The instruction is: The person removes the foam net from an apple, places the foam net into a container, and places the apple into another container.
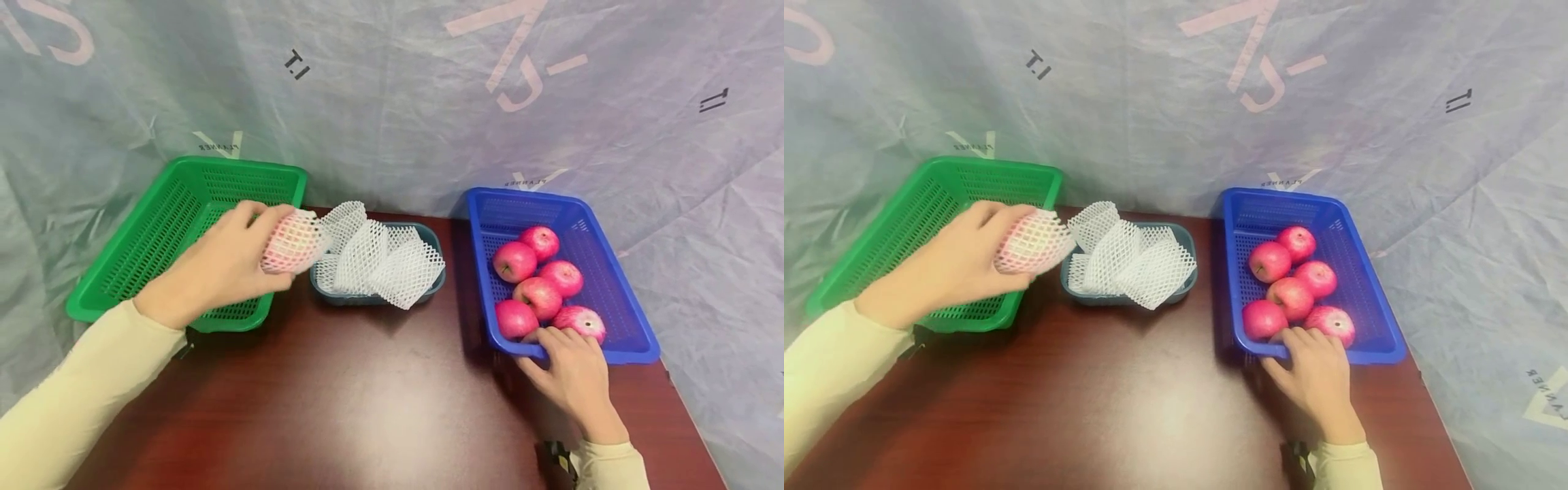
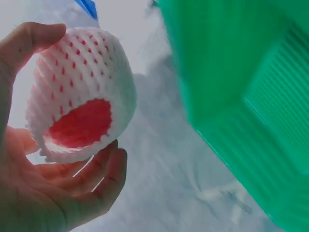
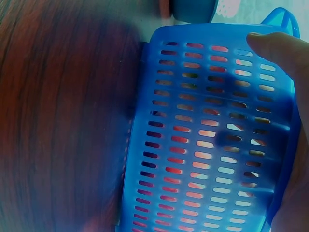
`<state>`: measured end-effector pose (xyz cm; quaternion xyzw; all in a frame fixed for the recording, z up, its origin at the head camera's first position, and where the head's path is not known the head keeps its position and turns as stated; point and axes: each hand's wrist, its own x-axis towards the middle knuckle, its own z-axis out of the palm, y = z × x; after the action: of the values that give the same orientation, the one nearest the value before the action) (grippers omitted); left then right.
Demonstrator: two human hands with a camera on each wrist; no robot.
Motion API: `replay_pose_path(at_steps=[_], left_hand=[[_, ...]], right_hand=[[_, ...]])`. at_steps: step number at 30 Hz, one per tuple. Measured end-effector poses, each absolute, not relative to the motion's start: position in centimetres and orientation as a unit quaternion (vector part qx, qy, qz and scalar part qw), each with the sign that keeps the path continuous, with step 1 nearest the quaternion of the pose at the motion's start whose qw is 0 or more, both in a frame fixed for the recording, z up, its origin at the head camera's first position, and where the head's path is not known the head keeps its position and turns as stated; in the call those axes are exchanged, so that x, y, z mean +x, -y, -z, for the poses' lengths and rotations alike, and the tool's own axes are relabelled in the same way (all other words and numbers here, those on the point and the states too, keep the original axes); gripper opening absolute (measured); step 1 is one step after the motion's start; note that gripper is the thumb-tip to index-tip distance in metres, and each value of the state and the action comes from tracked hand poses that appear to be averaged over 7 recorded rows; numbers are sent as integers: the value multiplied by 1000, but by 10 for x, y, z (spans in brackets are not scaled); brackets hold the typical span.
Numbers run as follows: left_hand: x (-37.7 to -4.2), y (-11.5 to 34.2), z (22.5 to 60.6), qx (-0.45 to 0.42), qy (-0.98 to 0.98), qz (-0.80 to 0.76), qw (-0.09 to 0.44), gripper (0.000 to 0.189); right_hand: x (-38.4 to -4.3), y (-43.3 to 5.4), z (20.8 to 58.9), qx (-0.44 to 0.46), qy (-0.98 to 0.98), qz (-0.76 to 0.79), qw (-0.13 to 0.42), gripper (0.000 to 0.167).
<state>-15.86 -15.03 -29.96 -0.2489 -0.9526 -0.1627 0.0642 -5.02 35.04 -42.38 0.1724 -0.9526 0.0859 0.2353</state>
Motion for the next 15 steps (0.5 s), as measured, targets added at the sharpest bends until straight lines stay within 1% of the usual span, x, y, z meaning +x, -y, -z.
replay_pose_path(at_steps=[4, 9, 12, 15], left_hand=[[-142, 129, 305, -295, 941, 149, 66, 88], [-128, 105, 321, -350, 929, 120, 20, 93], [-120, 93, 330, -368, 924, 104, -10, 91], [-113, 84, 337, -383, 919, 92, -28, 88]], right_hand=[[-49, -351, 424, 172, 953, -86, 234, 30], [-49, -352, 425, 173, 952, -87, 239, 32], [-50, -352, 425, 174, 951, -86, 239, 33], [-49, -352, 425, 175, 952, -84, 238, 34]])
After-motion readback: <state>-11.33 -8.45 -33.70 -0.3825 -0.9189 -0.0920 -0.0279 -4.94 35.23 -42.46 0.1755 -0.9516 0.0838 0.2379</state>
